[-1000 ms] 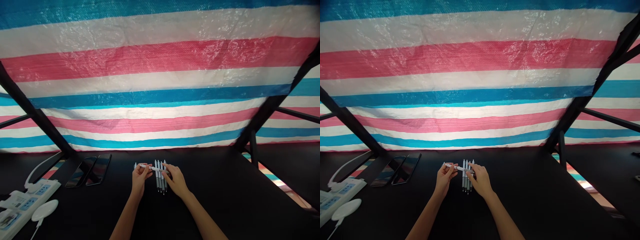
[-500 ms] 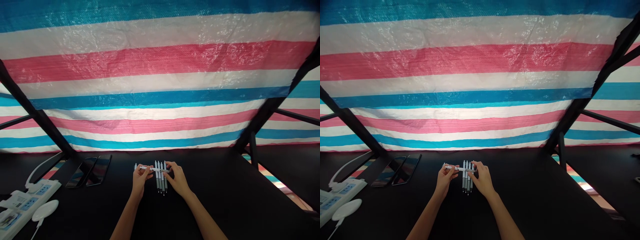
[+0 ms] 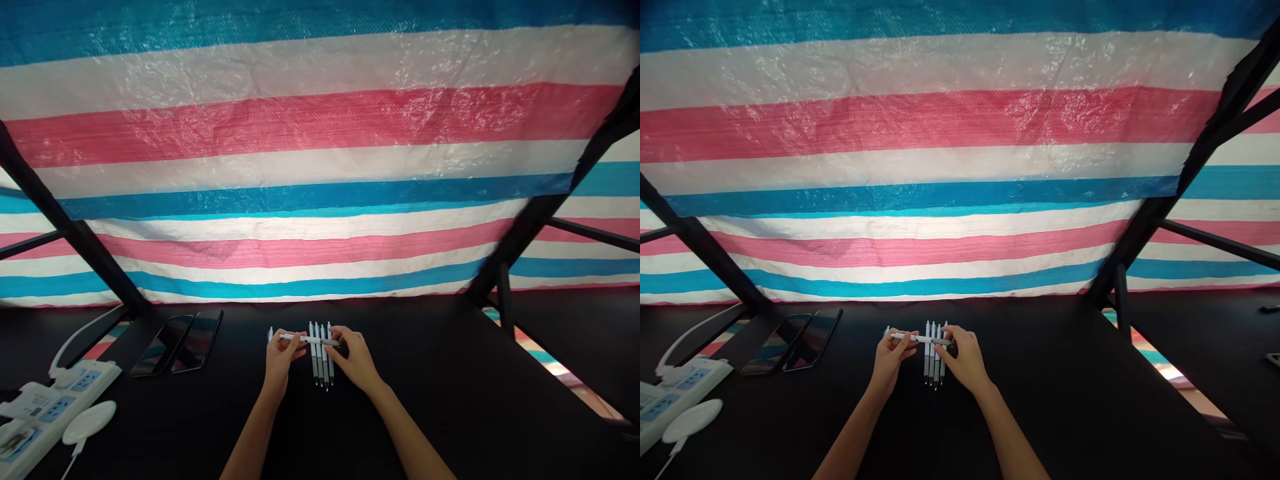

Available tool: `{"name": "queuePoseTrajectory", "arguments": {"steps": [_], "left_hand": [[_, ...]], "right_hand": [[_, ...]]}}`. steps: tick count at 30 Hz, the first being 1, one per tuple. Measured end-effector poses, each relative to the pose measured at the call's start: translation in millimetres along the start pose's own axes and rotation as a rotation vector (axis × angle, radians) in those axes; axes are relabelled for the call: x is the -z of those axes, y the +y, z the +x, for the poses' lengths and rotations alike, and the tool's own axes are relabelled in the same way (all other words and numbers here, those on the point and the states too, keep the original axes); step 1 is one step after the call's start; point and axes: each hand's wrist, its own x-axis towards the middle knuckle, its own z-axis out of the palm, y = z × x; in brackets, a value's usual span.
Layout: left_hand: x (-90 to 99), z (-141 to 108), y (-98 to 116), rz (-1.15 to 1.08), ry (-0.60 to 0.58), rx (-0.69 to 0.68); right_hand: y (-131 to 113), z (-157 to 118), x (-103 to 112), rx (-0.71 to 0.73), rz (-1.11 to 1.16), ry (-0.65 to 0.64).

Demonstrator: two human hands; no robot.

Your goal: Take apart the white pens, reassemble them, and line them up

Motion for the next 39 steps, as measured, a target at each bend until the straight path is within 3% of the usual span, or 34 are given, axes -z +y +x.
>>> {"name": "queuePoseTrajectory", "arguments": {"steps": [5,13,21,30,39], "left_hand": [[-0.3,-0.1,0.0,0.001,0.001,0.006],[1.0,2.0,-3.0,-0.007,0.011,0.004],[0.8,1.8,-2.5,0.031,0.013,-0.003],[5.8,5.0,2.2,-0.062,0.195,-0.002],[13.7,7.9,6.5,-0.124,0.27,-0.026]], "right_hand": [[-2.9,1.9,0.4,0.042,-0.034,-0.091],[1.2,-0.1,-2.0,-0.007,0.006,-0.006],[1.7,2.3,-3.0,0.067,-0.022,-0.062],[4.9,2.7,0.2,0.098,-0.005,0.041],[7.9,4.4,6.3,0.11,-0.042,0.076]]}}
